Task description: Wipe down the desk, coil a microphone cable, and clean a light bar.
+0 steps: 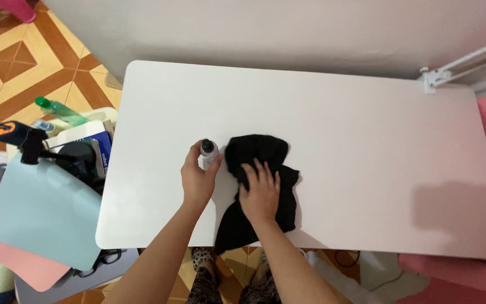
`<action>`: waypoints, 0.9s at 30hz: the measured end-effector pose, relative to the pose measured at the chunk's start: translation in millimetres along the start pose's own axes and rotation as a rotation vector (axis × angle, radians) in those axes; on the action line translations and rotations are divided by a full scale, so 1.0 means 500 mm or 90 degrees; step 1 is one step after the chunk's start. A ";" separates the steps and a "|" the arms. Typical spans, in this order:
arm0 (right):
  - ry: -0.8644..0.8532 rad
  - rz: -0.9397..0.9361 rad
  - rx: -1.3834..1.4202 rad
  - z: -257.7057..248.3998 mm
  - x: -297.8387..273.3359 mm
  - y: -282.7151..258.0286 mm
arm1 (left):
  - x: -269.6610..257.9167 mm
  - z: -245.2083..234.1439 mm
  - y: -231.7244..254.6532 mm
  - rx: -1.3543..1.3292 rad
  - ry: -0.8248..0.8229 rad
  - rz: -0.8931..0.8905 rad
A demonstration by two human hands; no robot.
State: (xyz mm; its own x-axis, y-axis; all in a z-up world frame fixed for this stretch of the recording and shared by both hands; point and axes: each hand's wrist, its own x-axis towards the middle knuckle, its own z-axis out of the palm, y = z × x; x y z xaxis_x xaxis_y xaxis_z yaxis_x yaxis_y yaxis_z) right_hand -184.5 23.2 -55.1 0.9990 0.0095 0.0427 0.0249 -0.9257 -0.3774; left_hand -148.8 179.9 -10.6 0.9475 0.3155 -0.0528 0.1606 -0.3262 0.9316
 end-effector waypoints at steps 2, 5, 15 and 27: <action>0.050 0.031 0.088 0.000 0.016 0.015 | -0.011 -0.018 0.006 -0.001 0.005 0.001; 0.175 0.077 0.272 -0.040 0.055 0.050 | -0.036 -0.048 0.006 0.015 0.003 -0.004; 0.033 0.019 -0.001 -0.155 0.009 0.007 | -0.067 -0.093 -0.011 -0.022 0.076 -0.007; -0.202 -0.073 -0.129 -0.052 0.096 -0.068 | -0.141 -0.202 -0.036 -0.016 0.213 0.000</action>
State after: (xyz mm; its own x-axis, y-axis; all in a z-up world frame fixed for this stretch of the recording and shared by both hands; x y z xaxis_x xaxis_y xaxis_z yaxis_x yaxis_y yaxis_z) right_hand -138.2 45.5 -16.3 0.9526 0.2043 -0.2254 0.1612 -0.9673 -0.1956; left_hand -246.4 253.7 12.6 0.8038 0.5914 0.0640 0.1498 -0.3054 0.9404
